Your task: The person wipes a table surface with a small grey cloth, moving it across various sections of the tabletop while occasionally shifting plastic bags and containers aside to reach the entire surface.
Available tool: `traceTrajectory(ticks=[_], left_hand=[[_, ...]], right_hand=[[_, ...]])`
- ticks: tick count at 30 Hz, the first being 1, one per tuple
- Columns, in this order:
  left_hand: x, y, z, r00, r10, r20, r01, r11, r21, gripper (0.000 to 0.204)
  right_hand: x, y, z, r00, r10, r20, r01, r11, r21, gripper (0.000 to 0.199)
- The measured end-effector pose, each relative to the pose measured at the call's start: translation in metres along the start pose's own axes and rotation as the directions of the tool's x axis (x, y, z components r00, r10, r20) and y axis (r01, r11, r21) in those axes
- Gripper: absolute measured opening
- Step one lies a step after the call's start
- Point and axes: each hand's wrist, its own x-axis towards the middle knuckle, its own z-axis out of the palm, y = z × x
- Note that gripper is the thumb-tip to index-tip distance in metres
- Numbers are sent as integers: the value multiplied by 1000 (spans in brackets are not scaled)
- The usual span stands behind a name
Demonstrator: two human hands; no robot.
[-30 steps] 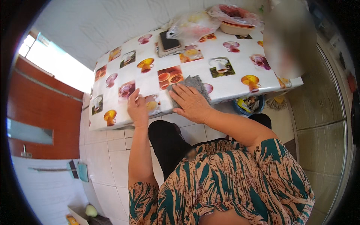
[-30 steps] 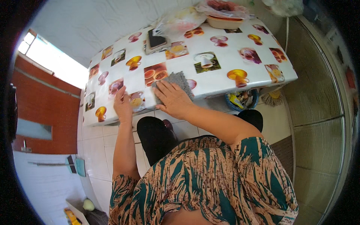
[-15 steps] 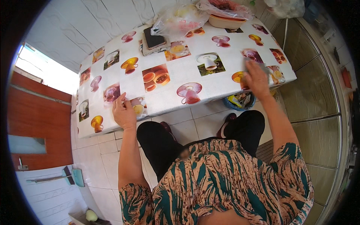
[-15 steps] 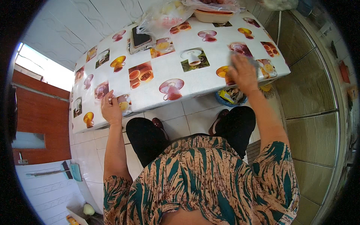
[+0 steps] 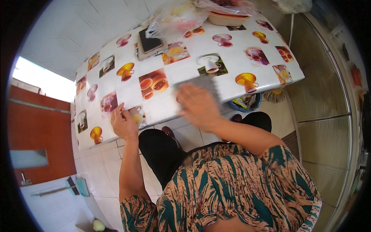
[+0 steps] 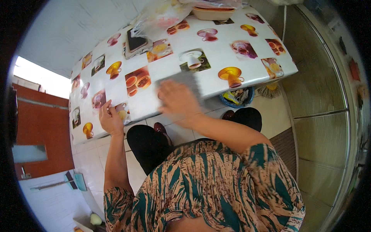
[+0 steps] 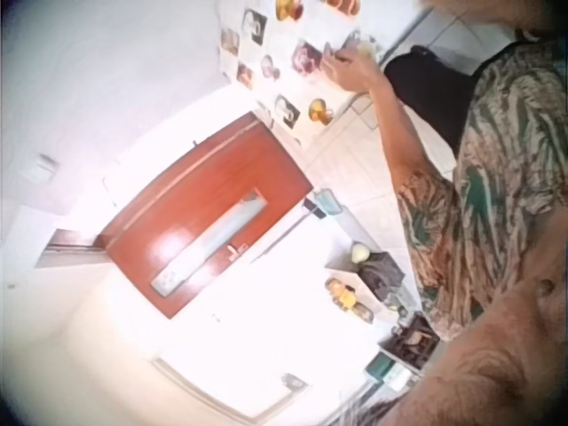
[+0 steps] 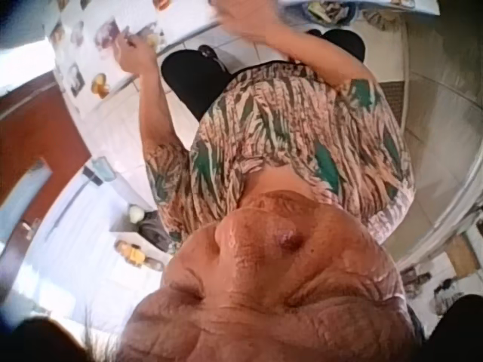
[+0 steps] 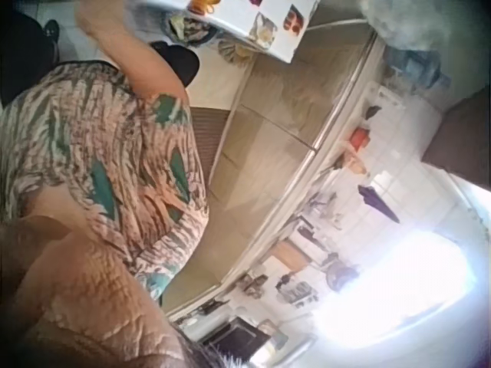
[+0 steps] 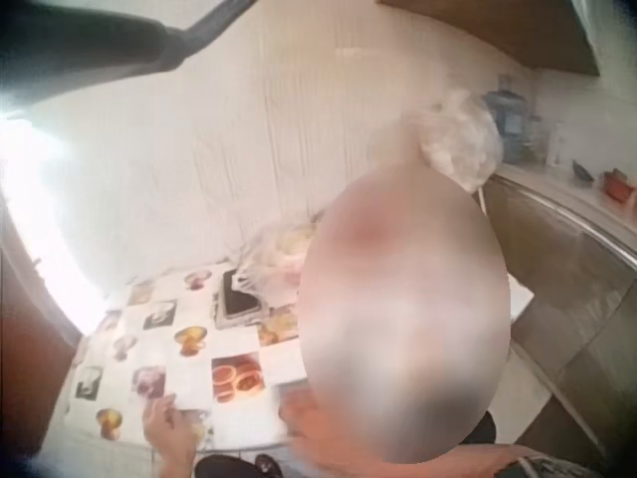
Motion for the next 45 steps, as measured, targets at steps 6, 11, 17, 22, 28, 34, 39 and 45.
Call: traceTrajectory(ticks=[6,11,17,22,28,34,39,45], left_hand=[[2,2,0,1000,28,2,-28,999,21,18],[0,-15,4,998,64,-16,-64,998,-16,18],[-1,-10,-1,999,29,23,-30,999,30,19],[0,-7,0,1000,16,25,-16,1000,22,19],[0,-6,7,1000,21,-6,-21,1000,20,18],[1,-10,11,1000,-14,-4,14,1000,19,18],[0,-14,16,998,59,-18,-58,998,29,20],[0,-13,20,999,41,-31,-41,999,-11,17]], right_hand=[[39,-63,52,964,-260,-48,264,955,133,66],[6,-24,42,981,-186,-47,191,970,147,64],[-76,101,-41,975,189,-117,-194,980,-33,62],[-130,222,-66,828,474,-298,-534,830,-163,54],[-87,211,-45,629,674,-387,-777,549,-308,59],[-13,49,10,938,332,-102,-342,933,-108,66],[38,-25,42,998,-26,57,19,992,122,65],[42,35,15,971,-4,-238,61,971,232,43]])
